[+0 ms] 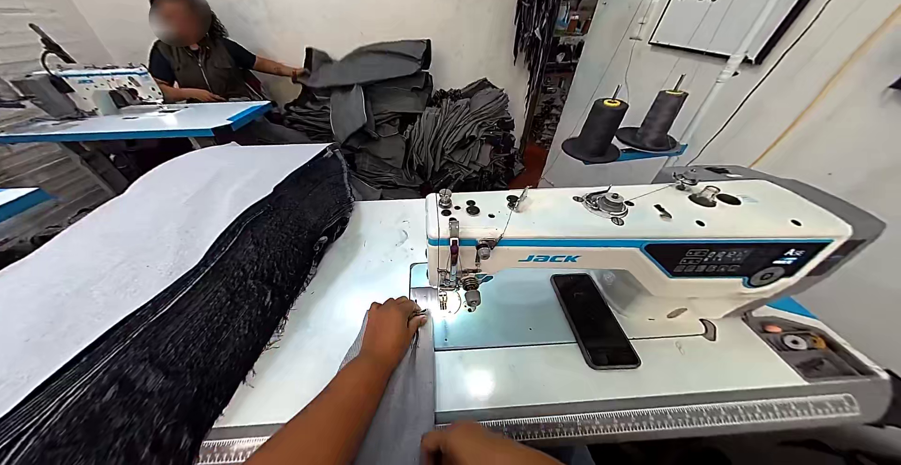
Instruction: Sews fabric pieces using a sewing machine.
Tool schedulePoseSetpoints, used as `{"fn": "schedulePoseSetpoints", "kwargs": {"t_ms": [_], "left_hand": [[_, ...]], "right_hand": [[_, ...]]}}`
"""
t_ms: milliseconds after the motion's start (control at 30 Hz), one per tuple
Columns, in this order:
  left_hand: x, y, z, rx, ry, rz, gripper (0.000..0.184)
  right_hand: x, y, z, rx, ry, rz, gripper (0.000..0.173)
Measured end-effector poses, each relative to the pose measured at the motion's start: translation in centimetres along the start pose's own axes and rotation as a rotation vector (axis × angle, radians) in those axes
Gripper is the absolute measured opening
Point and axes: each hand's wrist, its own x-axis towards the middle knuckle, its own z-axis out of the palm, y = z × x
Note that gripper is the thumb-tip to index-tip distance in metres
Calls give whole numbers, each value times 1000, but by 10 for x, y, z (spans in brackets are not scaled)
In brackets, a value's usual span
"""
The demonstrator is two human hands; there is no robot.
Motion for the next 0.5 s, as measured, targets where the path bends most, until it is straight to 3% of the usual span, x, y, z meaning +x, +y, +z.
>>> {"fn": "schedulePoseSetpoints", "kwargs": {"t_ms": [100,133,233,500], "left_hand": [[10,8,10,-143,41,-16,34],[14,7,14,-166,56,14,32],[28,3,16,-172,47,108,30],[41,5,11,-138,61,135,30]], "right_hand": [[10,11,-34,-299,471,84,38],[18,20,-44,-349,533,90,43],[35,34,-64,-401,405,232,70],[41,34,-72,-368,397,280,68]]}}
